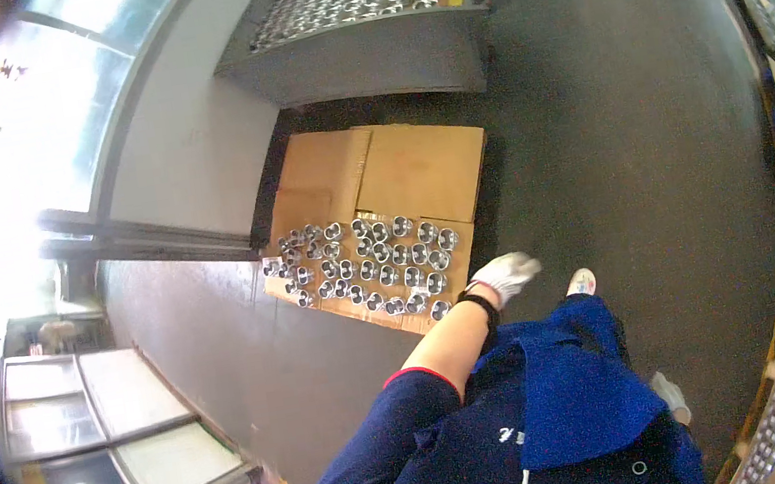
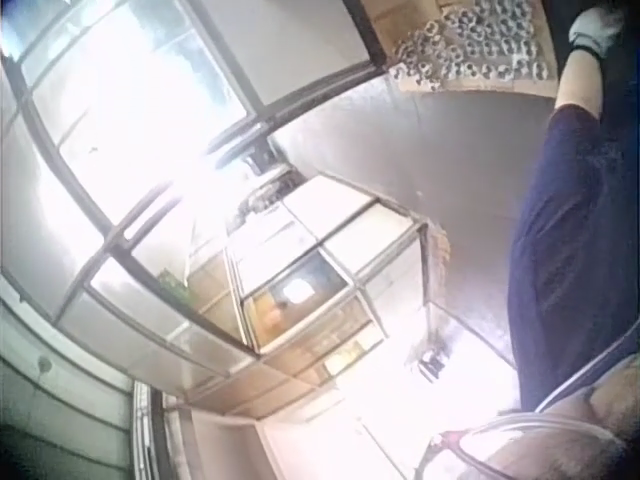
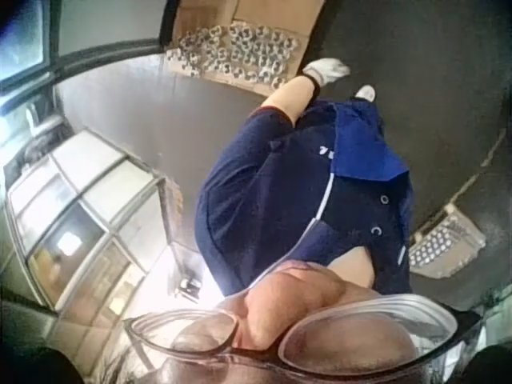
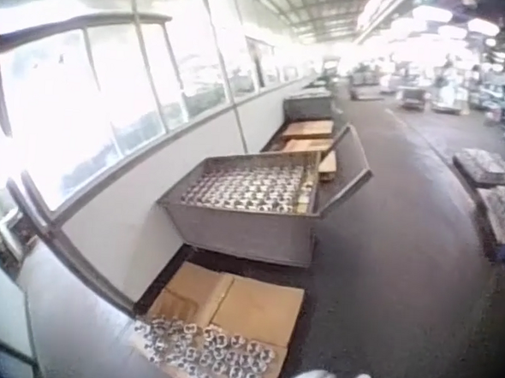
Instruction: Filling out paperwork and then pushing a cart of metal pistons across a factory floor.
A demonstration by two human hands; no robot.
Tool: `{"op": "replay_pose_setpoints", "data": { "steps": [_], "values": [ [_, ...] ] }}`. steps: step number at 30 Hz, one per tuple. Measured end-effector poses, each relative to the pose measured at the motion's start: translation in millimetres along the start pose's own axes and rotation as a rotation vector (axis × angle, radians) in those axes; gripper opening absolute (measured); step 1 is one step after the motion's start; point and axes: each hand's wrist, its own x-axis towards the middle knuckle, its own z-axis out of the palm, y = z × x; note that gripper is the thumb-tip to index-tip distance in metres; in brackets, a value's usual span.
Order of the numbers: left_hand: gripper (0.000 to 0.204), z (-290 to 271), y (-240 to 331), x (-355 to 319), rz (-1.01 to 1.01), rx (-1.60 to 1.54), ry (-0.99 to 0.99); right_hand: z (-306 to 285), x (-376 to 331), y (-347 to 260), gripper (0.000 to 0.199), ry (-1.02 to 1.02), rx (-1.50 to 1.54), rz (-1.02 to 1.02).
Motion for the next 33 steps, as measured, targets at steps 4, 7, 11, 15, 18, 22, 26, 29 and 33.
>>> {"op": "replay_pose_setpoints", "data": {
  "steps": [4, 7, 11, 15, 18, 22, 26, 29, 33],
  "values": [
    [0.052, -17, -44, -33, -0.654, 0.093, -0.199, -142, 7, -6, 0.049, -0.026, 0.413, 0.026],
    [0.051, 8, -132, -151, -0.904, 0.085, 0.007, -218, 28, -88, 0.045, -0.119, 0.522, -0.056],
    [0.026, 44, -83, -115, -0.766, -0.036, 0.206, -287, 110, -88, 0.042, -0.102, 0.838, 0.024],
    [0.047, 27, -35, -69, -0.97, -0.277, -0.114, -334, 125, -203, 0.029, -0.056, 0.78, -0.111],
    [0.031, 17, -49, -41, -0.99, -0.343, 0.044, -360, 101, -313, 0.029, -0.101, 0.547, -0.129],
    [0.025, -60, -60, 44, -0.911, -0.29, 0.045, -421, 88, -385, 0.035, -0.051, 0.514, -0.212],
    [0.036, -116, -110, 111, -0.44, 0.277, 0.15, -480, 107, -440, 0.032, 0.178, 0.623, -0.411],
    [0.027, -158, -101, 184, -0.151, 0.336, 0.51, -531, 136, -468, 0.037, 0.237, 0.972, -0.52],
    [0.03, -282, 24, 289, -0.661, -0.631, 0.485, -610, 146, -524, 0.045, 0.269, 1.112, -0.641]
  ]
}}
